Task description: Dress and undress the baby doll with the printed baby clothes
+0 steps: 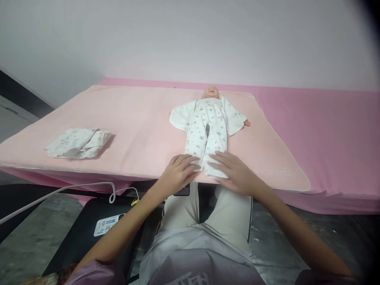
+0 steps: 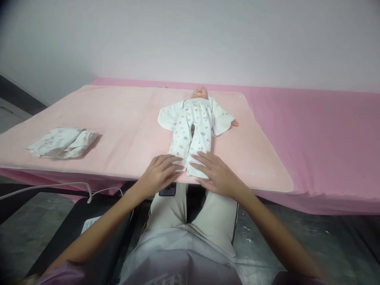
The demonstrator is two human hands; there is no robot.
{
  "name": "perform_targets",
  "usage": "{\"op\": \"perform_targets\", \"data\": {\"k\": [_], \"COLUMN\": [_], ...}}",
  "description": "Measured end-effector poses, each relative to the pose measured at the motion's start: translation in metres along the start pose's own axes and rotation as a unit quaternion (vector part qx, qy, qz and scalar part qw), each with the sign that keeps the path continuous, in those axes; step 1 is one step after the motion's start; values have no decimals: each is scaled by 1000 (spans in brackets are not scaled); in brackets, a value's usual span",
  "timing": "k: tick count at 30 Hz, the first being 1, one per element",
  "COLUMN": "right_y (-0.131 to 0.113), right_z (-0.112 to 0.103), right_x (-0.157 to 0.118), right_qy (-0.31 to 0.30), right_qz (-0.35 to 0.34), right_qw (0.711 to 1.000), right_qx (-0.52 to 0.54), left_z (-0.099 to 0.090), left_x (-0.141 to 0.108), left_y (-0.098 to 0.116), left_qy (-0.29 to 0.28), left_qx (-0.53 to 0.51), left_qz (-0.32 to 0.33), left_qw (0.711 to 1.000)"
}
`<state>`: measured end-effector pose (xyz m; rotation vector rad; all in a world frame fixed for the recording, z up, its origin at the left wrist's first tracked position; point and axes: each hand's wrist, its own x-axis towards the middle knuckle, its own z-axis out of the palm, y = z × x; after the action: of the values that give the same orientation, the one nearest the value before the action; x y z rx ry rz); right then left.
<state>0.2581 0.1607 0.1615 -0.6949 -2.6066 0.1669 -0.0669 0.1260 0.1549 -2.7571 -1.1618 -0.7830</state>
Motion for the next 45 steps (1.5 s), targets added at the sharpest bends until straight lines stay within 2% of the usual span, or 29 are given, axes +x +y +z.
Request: {"op": "perform_targets", "data": {"k": [3, 5, 11, 14, 16, 20, 24, 26, 28, 32, 34, 37, 40, 42, 45], "right_y": [-1, -2, -23, -36, -40, -44, -50, -52, -53, -52, -49, -36, 1, 39, 107], "right_z": [18, 22, 15, 22, 31, 45, 42, 40, 40, 44, 41, 23, -4, -21, -37], "right_x": [1, 0, 8, 24, 36, 54, 59, 57, 52, 35, 24, 13, 24, 49, 104], "right_qy": [-23, -21, 24, 37, 44, 87, 137, 152, 139, 74, 82, 139, 196, 218, 230], "right_qz": [-17, -13, 37, 52, 54, 66, 62, 60, 55, 39, 43, 82, 155, 204, 259], "right_qw": [999, 999, 999, 997, 996, 990, 986, 984, 987, 996, 996, 986, 966, 949, 927], "right_qx": [-26, -36, -28, -44, -58, -88, -76, -66, -64, -39, -7, 34, 72, 104, 141], "left_z": [8, 8, -1, -1, 1, 2, -5, -8, -8, -6, -8, -18, -27, -27, -12], "left_x": [-7, -9, -21, -27, -28, -24, -25, -28, -31, -38, -43, -44, -22, 13, 93], "left_y": [1, 2, -3, -7, -6, 1, 5, 5, 6, 8, 8, 3, -18, -45, -100], "left_qy": [22, 27, 46, 25, 12, 38, 75, 75, 60, 39, 40, 52, 87, 110, 115], "left_qx": [19, 16, -27, -48, -71, -101, -85, -63, -37, -2, -17, -77, -120, -137, -191], "left_qz": [-1, -19, -171, -245, -268, -274, -277, -269, -254, -219, -211, -212, -219, -213, -213], "left_qw": [1000, 999, 984, 968, 961, 956, 954, 958, 965, 975, 977, 973, 965, 961, 951]}}
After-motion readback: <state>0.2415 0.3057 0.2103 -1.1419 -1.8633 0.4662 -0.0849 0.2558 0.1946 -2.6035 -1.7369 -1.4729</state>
